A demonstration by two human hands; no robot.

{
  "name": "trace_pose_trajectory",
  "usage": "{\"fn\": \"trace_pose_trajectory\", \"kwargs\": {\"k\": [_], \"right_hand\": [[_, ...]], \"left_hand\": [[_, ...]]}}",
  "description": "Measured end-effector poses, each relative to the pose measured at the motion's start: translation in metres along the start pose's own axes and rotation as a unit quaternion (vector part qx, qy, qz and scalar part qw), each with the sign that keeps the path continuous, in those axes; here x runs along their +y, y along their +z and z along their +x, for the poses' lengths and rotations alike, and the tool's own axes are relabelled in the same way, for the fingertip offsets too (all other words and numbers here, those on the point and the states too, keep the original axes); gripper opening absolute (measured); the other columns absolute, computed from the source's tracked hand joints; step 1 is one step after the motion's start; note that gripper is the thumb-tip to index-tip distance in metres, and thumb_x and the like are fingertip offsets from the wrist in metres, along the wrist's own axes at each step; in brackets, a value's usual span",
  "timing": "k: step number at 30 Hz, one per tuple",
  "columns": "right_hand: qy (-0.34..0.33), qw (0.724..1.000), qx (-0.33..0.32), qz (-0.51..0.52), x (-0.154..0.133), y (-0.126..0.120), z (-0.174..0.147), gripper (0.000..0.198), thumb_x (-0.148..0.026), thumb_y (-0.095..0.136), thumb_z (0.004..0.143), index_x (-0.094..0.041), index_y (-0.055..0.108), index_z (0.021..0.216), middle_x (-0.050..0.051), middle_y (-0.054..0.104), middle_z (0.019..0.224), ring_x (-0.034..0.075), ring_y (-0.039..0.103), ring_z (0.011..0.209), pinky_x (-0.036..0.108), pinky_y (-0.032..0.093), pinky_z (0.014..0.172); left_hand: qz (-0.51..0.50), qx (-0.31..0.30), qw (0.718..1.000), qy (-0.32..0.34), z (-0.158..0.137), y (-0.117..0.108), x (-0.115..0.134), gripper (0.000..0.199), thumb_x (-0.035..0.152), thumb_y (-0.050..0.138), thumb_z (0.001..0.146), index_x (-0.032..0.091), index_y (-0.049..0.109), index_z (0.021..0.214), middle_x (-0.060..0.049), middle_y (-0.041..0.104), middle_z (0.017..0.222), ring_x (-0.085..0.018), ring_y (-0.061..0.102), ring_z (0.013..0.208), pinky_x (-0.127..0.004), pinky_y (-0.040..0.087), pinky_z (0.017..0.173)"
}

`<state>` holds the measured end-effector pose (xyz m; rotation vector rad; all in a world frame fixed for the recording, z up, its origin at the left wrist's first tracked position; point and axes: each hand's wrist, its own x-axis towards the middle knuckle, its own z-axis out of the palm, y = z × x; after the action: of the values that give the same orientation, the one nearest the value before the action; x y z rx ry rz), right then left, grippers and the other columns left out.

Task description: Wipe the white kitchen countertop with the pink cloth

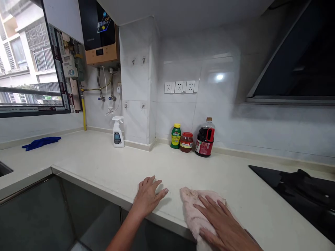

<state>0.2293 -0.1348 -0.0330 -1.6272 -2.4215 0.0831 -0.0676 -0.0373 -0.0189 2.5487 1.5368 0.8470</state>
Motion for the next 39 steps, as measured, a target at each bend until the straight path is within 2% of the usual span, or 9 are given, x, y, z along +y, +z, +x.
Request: {"fn": "trace_pose_trajectory", "kwargs": {"k": [5,11,14,18,23,27,31,35,39], "right_hand": [[0.031,0.999,0.02,0.032,-0.057,0.008,0.062,0.062,-0.06,0.049,0.102,-0.021,0.044,0.15,0.013,0.025,0.159,0.044,0.016,0.145,0.072,0.011,0.116],[-0.048,0.995,0.049,0.076,-0.089,0.011,0.093,0.046,-0.047,0.064,0.101,-0.019,0.054,0.136,0.01,0.046,0.143,0.034,0.047,0.126,0.057,0.042,0.107],[-0.058,0.992,0.059,0.095,-0.069,0.013,0.076,0.047,-0.054,0.051,0.105,-0.022,0.053,0.139,0.01,0.044,0.147,0.031,0.045,0.131,0.053,0.04,0.111],[0.019,0.989,0.131,0.07,0.004,0.026,0.031,0.063,-0.059,0.022,0.104,-0.02,0.053,0.143,0.009,0.037,0.154,0.029,0.032,0.142,0.052,0.029,0.119],[0.154,0.977,0.148,-0.028,0.089,0.052,-0.017,0.07,-0.061,0.017,0.1,-0.021,0.058,0.14,0.009,0.042,0.15,0.034,0.029,0.143,0.063,0.028,0.115],[0.166,0.978,0.123,-0.043,0.1,0.062,-0.022,0.074,-0.068,0.02,0.096,-0.022,0.055,0.143,0.007,0.039,0.152,0.034,0.029,0.143,0.061,0.031,0.115],[0.18,0.976,0.12,-0.042,0.098,0.066,-0.018,0.076,-0.072,0.024,0.091,-0.026,0.058,0.141,0.004,0.039,0.152,0.034,0.027,0.144,0.06,0.03,0.116],[0.16,0.975,0.152,-0.035,0.109,0.071,-0.017,0.067,-0.069,0.028,0.091,-0.03,0.063,0.134,0.003,0.045,0.148,0.034,0.031,0.142,0.062,0.03,0.116],[0.137,0.974,0.179,-0.013,0.12,0.075,-0.016,0.055,-0.07,0.04,0.089,-0.038,0.068,0.123,0.003,0.055,0.139,0.039,0.038,0.137,0.067,0.035,0.11]], "left_hand": [[-0.017,0.002,1.0,-0.001,0.0,-0.004,0.003,0.052,0.059,0.043,0.098,0.025,0.061,0.133,-0.011,0.055,0.145,-0.028,0.045,0.137,-0.052,0.038,0.11],[-0.115,0.055,0.991,0.026,0.003,0.0,-0.015,0.038,0.041,0.046,0.1,0.024,0.065,0.129,-0.006,0.063,0.137,-0.02,0.052,0.133,-0.042,0.043,0.111],[-0.101,0.081,0.988,0.085,0.002,-0.002,-0.019,0.032,0.035,0.054,0.095,0.023,0.07,0.12,-0.008,0.066,0.134,-0.022,0.056,0.129,-0.043,0.045,0.11],[-0.018,0.063,0.982,0.179,-0.001,-0.01,0.002,0.028,0.032,0.059,0.092,0.024,0.07,0.117,-0.01,0.064,0.136,-0.025,0.053,0.133,-0.047,0.042,0.112],[0.046,-0.096,0.992,0.072,0.004,-0.006,0.051,0.067,0.069,0.057,0.084,0.027,0.058,0.137,-0.013,0.045,0.154,-0.044,0.032,0.145,-0.067,0.028,0.113],[0.044,-0.174,0.984,0.003,0.009,0.004,0.077,0.083,0.077,0.039,0.087,0.025,0.043,0.152,-0.017,0.026,0.164,-0.052,0.009,0.149,-0.075,0.01,0.113],[0.019,-0.211,0.977,0.027,-0.005,0.005,0.099,0.1,0.085,0.033,0.083,0.02,0.03,0.158,-0.019,0.013,0.167,-0.049,-0.005,0.15,-0.073,-0.001,0.115],[-0.009,-0.218,0.972,0.084,-0.024,0.003,0.103,0.094,0.085,0.031,0.085,0.028,0.027,0.159,-0.014,0.01,0.168,-0.046,-0.003,0.151,-0.072,0.0,0.116],[-0.008,-0.207,0.973,0.102,-0.017,0.004,0.085,0.086,0.085,0.032,0.085,0.038,0.031,0.156,-0.01,0.014,0.168,-0.045,0.003,0.152,-0.073,0.005,0.115]]}}
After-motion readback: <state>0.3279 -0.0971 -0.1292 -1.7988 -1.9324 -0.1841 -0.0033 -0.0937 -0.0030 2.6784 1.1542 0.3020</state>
